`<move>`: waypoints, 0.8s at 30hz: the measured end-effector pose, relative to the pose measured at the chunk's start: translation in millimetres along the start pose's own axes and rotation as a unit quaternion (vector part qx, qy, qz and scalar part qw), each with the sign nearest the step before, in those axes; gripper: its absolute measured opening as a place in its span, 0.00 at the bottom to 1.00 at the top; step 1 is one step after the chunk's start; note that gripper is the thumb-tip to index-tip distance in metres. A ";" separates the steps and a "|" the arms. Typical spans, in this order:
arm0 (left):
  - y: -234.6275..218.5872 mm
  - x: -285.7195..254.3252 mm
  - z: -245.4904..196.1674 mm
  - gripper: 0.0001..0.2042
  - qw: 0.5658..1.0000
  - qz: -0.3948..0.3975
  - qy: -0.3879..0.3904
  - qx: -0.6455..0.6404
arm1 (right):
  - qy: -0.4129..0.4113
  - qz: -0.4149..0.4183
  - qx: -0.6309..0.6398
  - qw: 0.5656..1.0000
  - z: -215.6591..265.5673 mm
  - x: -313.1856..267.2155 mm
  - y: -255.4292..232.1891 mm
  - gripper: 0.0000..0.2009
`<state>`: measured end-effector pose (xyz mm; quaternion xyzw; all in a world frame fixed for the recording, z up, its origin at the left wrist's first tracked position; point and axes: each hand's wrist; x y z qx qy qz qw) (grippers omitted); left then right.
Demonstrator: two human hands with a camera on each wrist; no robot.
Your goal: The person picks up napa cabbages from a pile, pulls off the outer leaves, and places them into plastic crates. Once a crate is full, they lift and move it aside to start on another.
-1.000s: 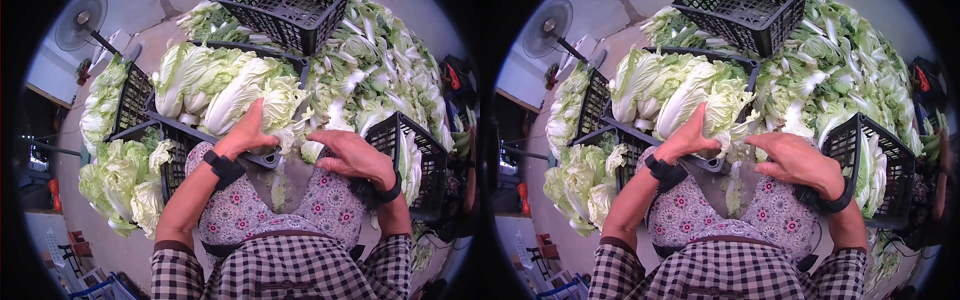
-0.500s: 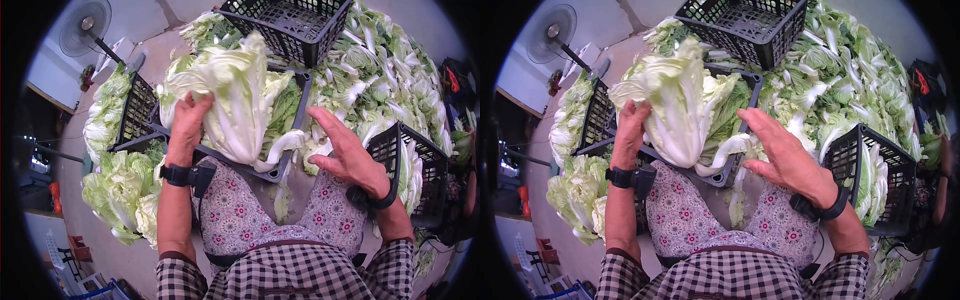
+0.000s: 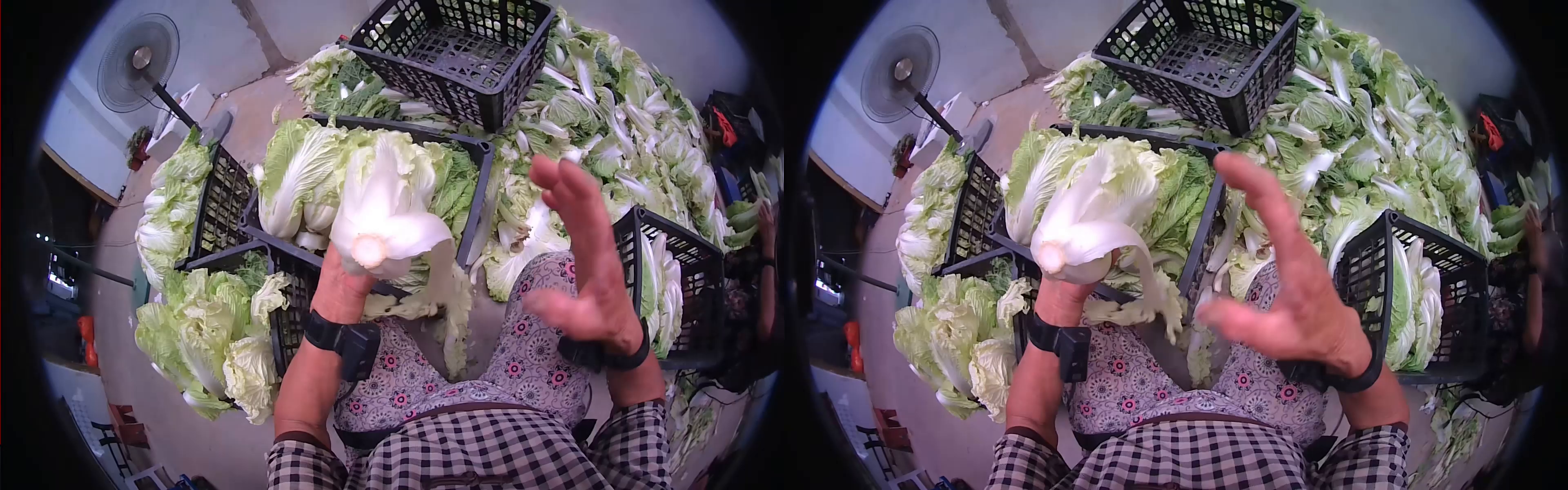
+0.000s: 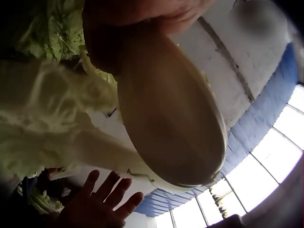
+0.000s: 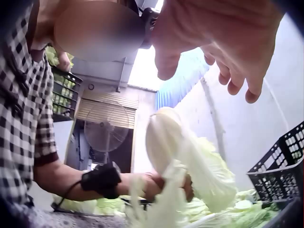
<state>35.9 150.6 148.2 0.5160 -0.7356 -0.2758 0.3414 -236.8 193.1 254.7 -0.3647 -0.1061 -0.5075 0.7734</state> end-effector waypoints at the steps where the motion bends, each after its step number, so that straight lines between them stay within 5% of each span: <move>1: 4.8 1.1 4.7 0.19 1.000 -0.004 -0.002 0.018 | -0.010 0.013 -0.031 0.999 3.3 0.6 5.7 0.40; 4: 62.1 -18.8 13.8 0.20 0.991 -0.075 -0.002 0.112 | -0.039 0.043 -0.099 0.993 0.0 1.8 22.9 0.39; 9: 49.0 -20.6 18.8 0.22 0.962 -0.181 -0.181 -0.101 | -0.119 0.031 -0.223 0.967 -24.0 6.0 9.0 0.33; 11: 64.9 -27.5 20.7 0.21 0.981 -0.135 -0.140 0.009 | -0.148 0.042 -0.242 0.958 -18.9 11.2 6.7 0.37; 13: 44.1 -21.5 33.1 0.21 0.976 -0.091 -0.169 -0.098 | -0.135 0.049 -0.193 0.971 -14.9 12.4 12.2 0.38; 14: 41.8 -27.0 42.4 0.21 0.987 0.023 -0.116 0.111 | -0.131 0.059 -0.170 0.975 -16.9 12.1 14.0 0.39; 16: 55.0 -33.3 53.1 0.22 0.804 0.139 0.101 0.570 | -0.121 0.075 -0.101 0.985 -26.2 10.9 18.5 0.40; 17: 60.2 -34.4 50.2 0.24 0.909 0.088 -0.012 0.407 | -0.115 0.080 -0.054 0.989 -32.2 9.9 19.9 0.40; 18: 72.7 -33.2 43.6 0.25 0.971 -0.003 -0.099 0.219 | -0.102 0.063 -0.025 0.992 -35.0 8.5 18.5 0.38; 19: 83.8 -30.6 33.9 0.28 0.939 -0.135 -0.262 -0.178 | -0.050 0.034 -0.005 0.998 -34.5 5.4 14.4 0.37; 20: 54.2 -28.5 41.5 0.33 0.948 0.022 -0.295 -0.113 | 0.016 0.003 0.041 0.999 -30.4 2.1 8.2 0.37; 23: 38.2 -35.5 13.8 0.35 0.913 -0.055 -0.275 0.297 | 0.243 -0.076 0.261 0.931 -13.7 6.6 -14.6 0.38; 24: 42.0 -36.7 10.8 0.36 0.903 -0.082 -0.182 0.380 | 0.245 -0.089 0.245 0.934 -16.6 7.5 -20.9 0.37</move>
Point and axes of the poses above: each hand's wrist, its own x-axis towards the middle knuckle, its own y-axis out of the palm, z = x × y, and after that the axes turned 2 degrees about y, right-handed
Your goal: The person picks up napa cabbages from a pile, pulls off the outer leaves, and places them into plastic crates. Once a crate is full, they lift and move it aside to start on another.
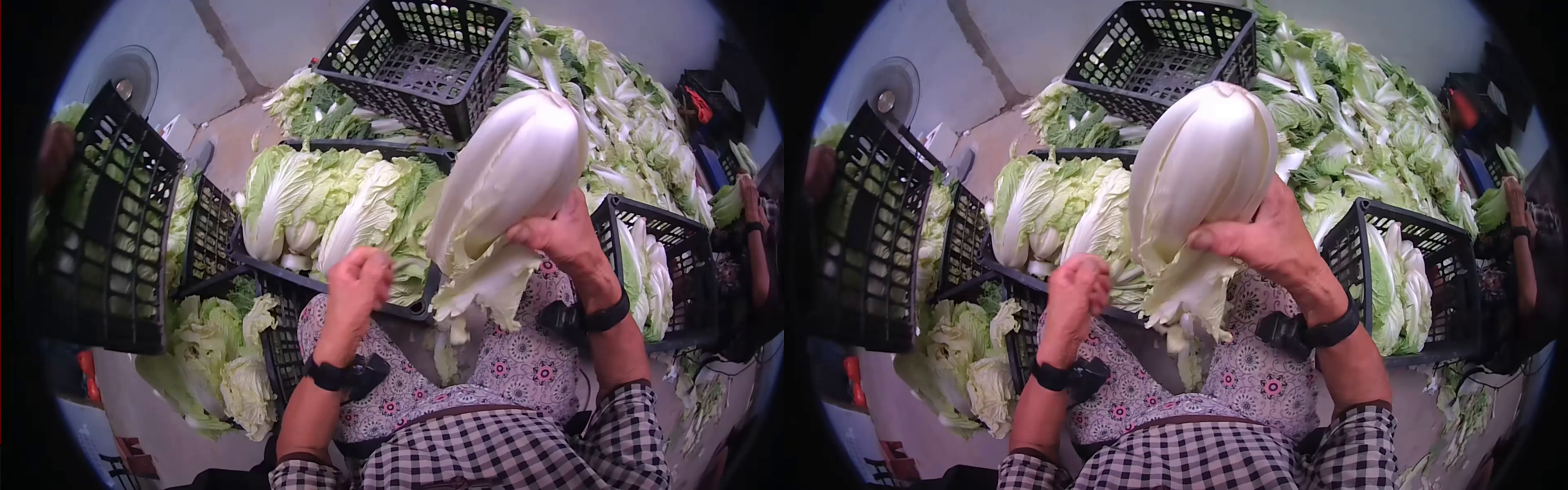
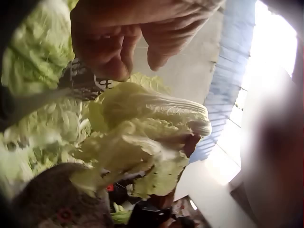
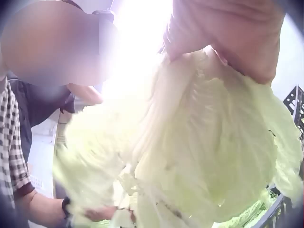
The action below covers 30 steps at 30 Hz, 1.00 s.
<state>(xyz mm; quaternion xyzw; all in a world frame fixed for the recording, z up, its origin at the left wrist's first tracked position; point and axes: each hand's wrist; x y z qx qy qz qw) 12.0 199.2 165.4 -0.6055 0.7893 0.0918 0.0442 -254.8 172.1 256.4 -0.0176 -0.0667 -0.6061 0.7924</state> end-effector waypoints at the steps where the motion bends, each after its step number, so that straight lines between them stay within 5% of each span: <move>1: 1.6 -4.8 -5.4 0.37 0.992 -0.077 0.080 0.064 | -0.003 -0.015 -0.012 1.000 -1.0 1.1 -4.9 0.37; 2: 4.5 -6.8 -11.6 0.39 0.967 -0.153 0.158 0.125 | -0.003 -0.013 -0.006 1.000 -2.7 0.6 -5.1 0.38; 4: 25.9 0.8 -21.0 0.40 0.944 -0.123 0.271 0.143 | 0.003 -0.004 0.009 1.000 -10.1 -1.0 5.0 0.40; 6: 52.8 2.9 -23.7 0.42 0.962 -0.015 0.241 0.127 | -0.008 0.014 0.019 1.000 -27.4 -5.1 19.6 0.46; 7: 64.2 1.4 -22.7 0.43 0.980 0.079 0.152 0.100 | -0.016 0.023 0.025 0.999 -31.0 -5.5 25.0 0.48; 8: 69.0 1.2 -15.5 0.39 0.976 0.046 0.172 0.129 | 0.001 0.018 0.032 0.999 -26.1 -6.4 26.2 0.55; 11: 73.9 2.2 -8.2 0.35 0.994 0.020 0.084 -0.073 | -0.062 0.011 0.031 0.998 -44.6 -6.1 19.9 0.58; 15: 83.6 9.3 -12.7 0.36 0.965 -0.018 0.126 -0.230 | 0.032 0.085 -0.052 0.995 -42.5 -25.1 21.8 0.58; 16: 83.7 9.9 -13.0 0.38 0.969 -0.015 0.124 -0.215 | 0.075 0.101 -0.005 0.992 -49.0 -27.7 23.6 0.57; 23: 82.8 5.9 -8.3 0.42 0.987 0.032 0.081 -0.138 | 0.023 0.079 0.082 0.993 -64.4 -28.1 38.3 0.52; 30: 89.4 8.4 2.1 0.51 0.982 0.075 0.112 -0.132 | 0.050 -0.034 0.139 0.989 -61.4 -32.1 17.8 0.42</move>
Point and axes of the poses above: each hand's wrist, its own x-axis towards the middle knuckle, its own y-axis out of the palm, z = x × y, and after that the axes turned 2 degrees about y, right-handed
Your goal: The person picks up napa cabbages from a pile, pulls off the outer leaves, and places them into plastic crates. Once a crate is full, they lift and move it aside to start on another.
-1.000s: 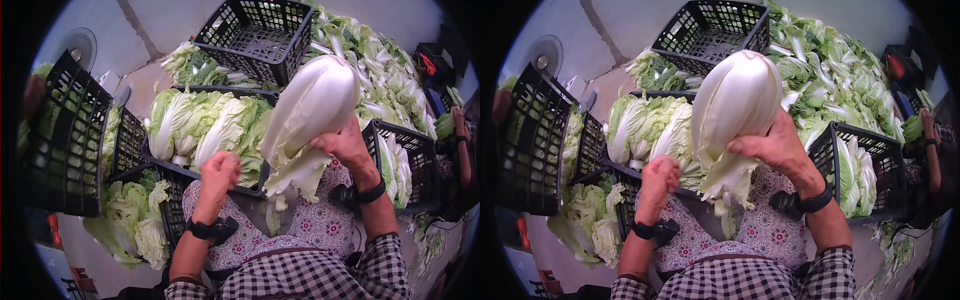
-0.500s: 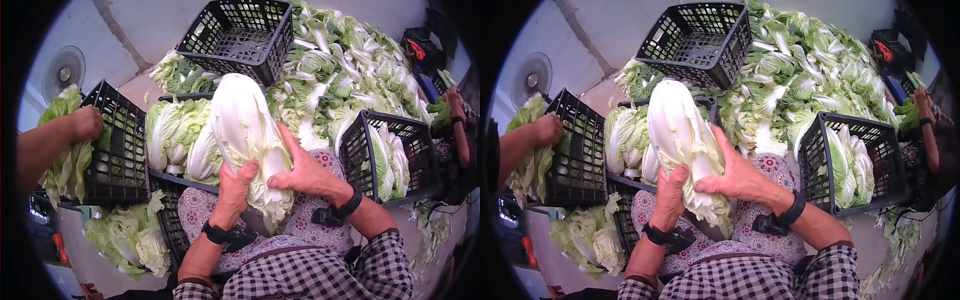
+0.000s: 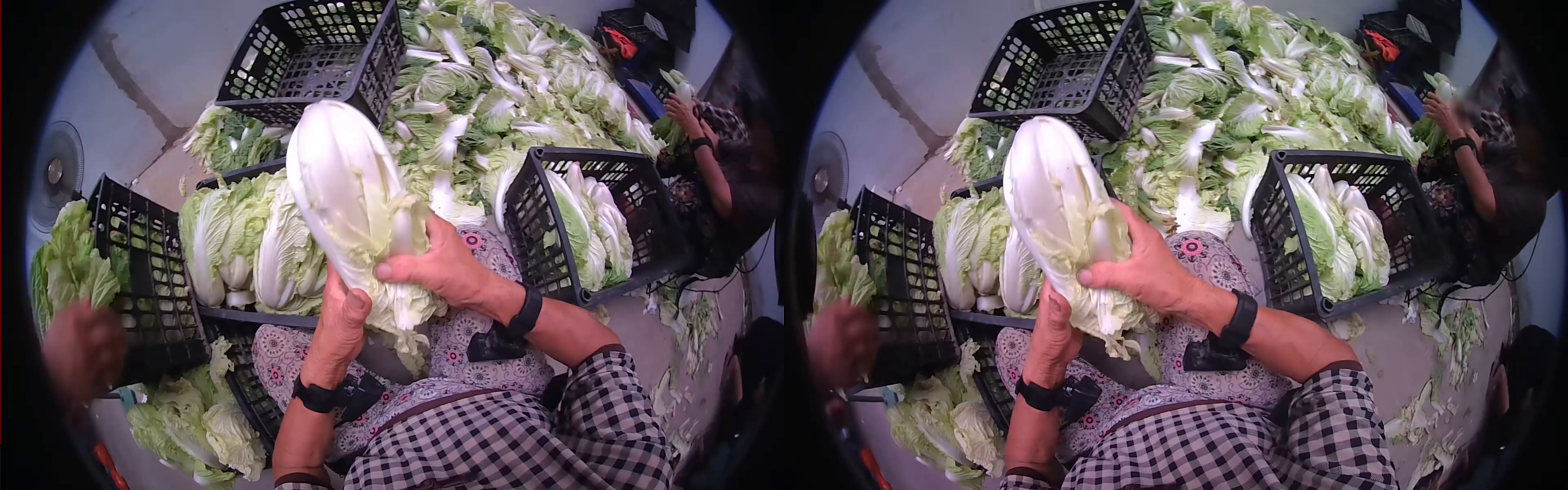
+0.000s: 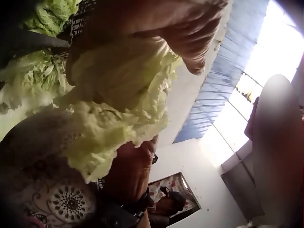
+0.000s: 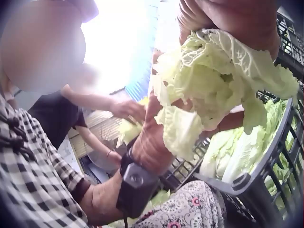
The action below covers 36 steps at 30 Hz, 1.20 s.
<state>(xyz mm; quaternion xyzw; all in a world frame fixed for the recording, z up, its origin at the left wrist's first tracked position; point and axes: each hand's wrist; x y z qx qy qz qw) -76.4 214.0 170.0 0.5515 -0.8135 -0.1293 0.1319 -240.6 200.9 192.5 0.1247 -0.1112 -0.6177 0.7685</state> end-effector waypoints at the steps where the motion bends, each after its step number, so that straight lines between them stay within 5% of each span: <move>1: 2.0 0.0 -1.1 0.52 1.000 0.011 -0.021 0.012 | 0.009 -0.003 0.020 1.000 4.9 2.1 -3.9 0.42; 3: 1.4 0.9 -4.0 0.53 0.997 0.032 -0.061 0.037 | -0.009 -0.019 0.061 0.998 18.5 4.1 -20.8 0.31; 8: -29.2 -1.6 4.1 0.28 0.995 0.006 -0.080 0.065 | -0.099 -0.165 -0.057 0.980 72.1 -5.0 -100.7 0.28; 13: -58.8 -9.3 12.2 0.23 0.991 -0.035 -0.118 0.052 | -0.211 -0.353 -0.334 0.848 115.6 -39.2 -201.8 0.31; 18: -73.3 -10.4 17.0 0.22 0.988 -0.050 -0.141 0.039 | -0.118 -0.457 -0.531 0.703 127.2 -89.0 -298.5 0.35; 22: -77.8 -6.2 18.1 0.22 0.989 -0.051 -0.137 0.038 | 0.014 -0.517 -0.599 0.611 105.8 -105.2 -312.6 0.38; 23: -77.7 -5.3 18.5 0.22 0.988 -0.049 -0.139 0.039 | 0.081 -0.505 -0.612 0.603 98.7 -108.7 -310.5 0.40; 27: -78.3 -3.4 21.8 0.22 0.987 -0.042 -0.144 0.048 | 0.265 -0.334 -0.594 0.682 42.1 -115.0 -350.2 0.40; 28: -77.3 -3.4 21.2 0.22 0.988 -0.041 -0.144 0.047 | 0.243 -0.353 -0.617 0.660 30.1 -116.2 -346.1 0.42; 32: -78.9 -6.3 17.6 0.22 0.986 -0.047 -0.150 0.052 | 0.295 -0.371 -0.549 0.688 42.2 -111.2 -337.2 0.43; 36: -81.6 -4.0 20.5 0.21 0.986 -0.045 -0.149 0.060 | 0.243 -0.374 -0.524 0.726 32.7 -121.4 -357.6 0.42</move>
Point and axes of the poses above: each hand's wrist, its own x-axis towards the middle knuckle, its own y-axis out of the palm, z = x × y, and after that the axes turned 2 degrees about y, right-handed
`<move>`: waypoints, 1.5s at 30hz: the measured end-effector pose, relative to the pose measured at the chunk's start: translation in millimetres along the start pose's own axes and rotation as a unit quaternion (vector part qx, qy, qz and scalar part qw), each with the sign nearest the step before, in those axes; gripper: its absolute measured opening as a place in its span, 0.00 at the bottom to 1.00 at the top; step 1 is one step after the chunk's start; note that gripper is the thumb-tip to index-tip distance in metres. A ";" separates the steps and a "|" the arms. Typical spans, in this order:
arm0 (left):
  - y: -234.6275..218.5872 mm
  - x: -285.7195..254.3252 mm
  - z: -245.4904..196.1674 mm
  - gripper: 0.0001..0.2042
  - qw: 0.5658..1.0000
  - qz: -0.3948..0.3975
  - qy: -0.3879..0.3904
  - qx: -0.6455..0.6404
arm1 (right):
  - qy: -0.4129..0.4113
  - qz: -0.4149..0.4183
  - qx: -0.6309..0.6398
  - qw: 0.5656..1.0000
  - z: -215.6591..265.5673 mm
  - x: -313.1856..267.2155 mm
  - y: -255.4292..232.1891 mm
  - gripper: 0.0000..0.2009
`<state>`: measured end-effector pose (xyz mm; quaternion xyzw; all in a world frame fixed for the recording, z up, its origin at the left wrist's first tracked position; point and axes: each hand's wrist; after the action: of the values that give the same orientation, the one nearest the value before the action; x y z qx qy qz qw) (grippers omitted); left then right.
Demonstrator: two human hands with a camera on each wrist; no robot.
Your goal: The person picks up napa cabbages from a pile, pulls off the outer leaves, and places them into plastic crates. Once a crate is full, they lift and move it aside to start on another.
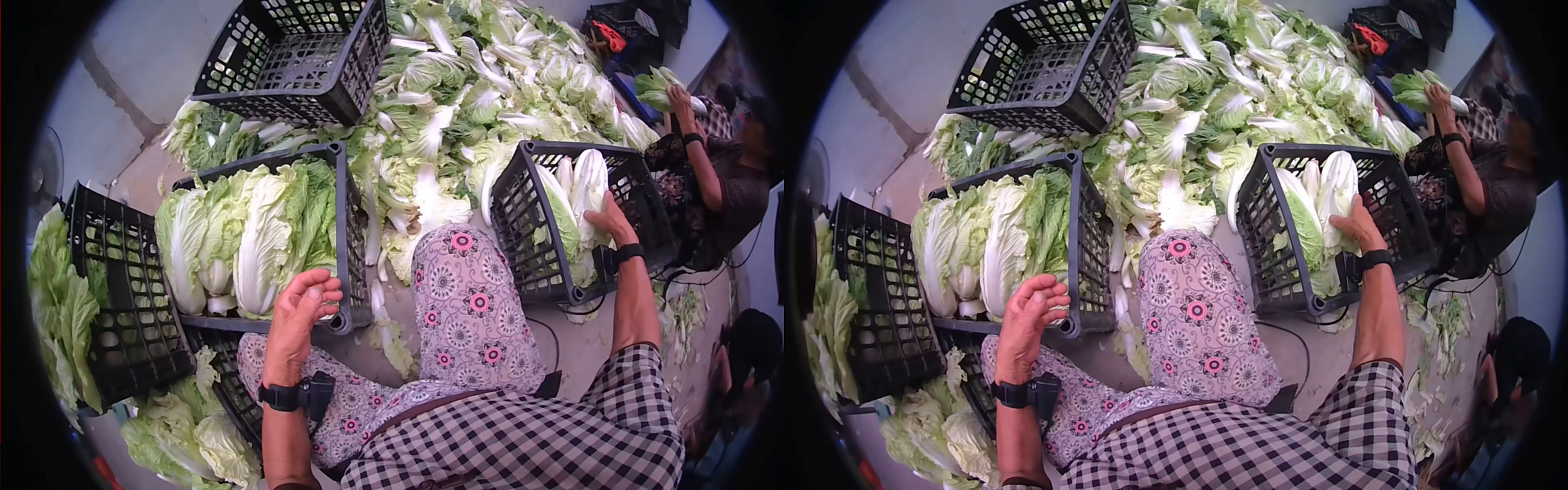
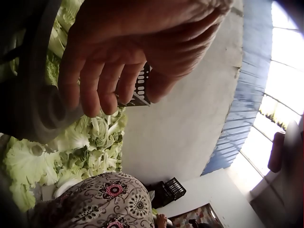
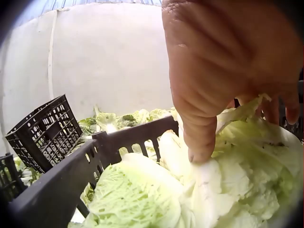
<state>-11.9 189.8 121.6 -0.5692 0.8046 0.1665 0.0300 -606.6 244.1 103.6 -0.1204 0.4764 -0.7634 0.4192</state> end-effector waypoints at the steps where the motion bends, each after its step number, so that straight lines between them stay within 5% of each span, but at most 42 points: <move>1: 0.5 -0.3 -0.3 0.21 1.000 0.004 0.006 0.005 | 0.002 -0.032 -0.053 0.998 -3.4 1.2 -2.0 0.43; 3: -1.2 -1.7 -7.2 0.20 1.000 -0.004 0.020 0.022 | -0.006 -0.085 -0.151 0.985 8.9 1.6 -1.2 0.45; 7: -27.6 4.2 -26.3 0.19 0.992 -0.062 0.074 0.086 | -0.219 -0.133 -0.005 0.966 39.2 15.7 -5.1 0.36; 12: -67.0 22.4 -27.7 0.22 0.947 -0.135 0.129 0.262 | -0.329 -0.021 0.080 0.941 190.1 -77.6 6.7 0.28; 15: -88.2 32.2 -18.4 0.26 0.811 -0.208 0.220 0.500 | -0.410 0.014 0.029 0.912 238.0 -111.4 39.8 0.25; 17: -103.0 36.6 -9.7 0.32 0.808 -0.227 0.170 0.516 | -0.423 0.079 0.049 0.902 260.5 -129.5 62.1 0.24; 23: -118.2 35.9 -2.1 0.34 0.843 -0.208 0.025 0.496 | -0.463 0.194 0.053 0.864 278.6 -148.3 89.9 0.25; 30: -136.8 39.0 12.3 0.33 0.819 -0.248 0.014 0.517 | -0.504 0.254 0.004 0.825 280.7 -147.4 108.1 0.28; 34: -139.1 38.0 6.7 0.34 0.809 -0.280 -0.016 0.516 | -0.440 0.389 -0.030 0.808 275.7 -141.1 106.8 0.28; 41: -145.7 36.4 -0.7 0.37 0.806 -0.216 -0.121 0.538 | -0.507 0.394 -0.038 0.766 275.6 -145.6 96.0 0.28; 45: -155.2 42.9 9.6 0.42 0.808 -0.194 -0.107 0.545 | -0.553 0.363 -0.054 0.748 269.6 -144.9 107.1 0.30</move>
<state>115.5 107.8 66.1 -0.5818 0.6277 -0.2488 0.4534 -303.3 163.8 185.5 -0.3618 0.2098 -0.3268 0.8475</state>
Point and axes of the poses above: each hand's wrist, its own x-axis towards the middle knuckle, its own y-axis out of the palm, z = x × y, and after that the axes turned 2 degrees about y, right-handed
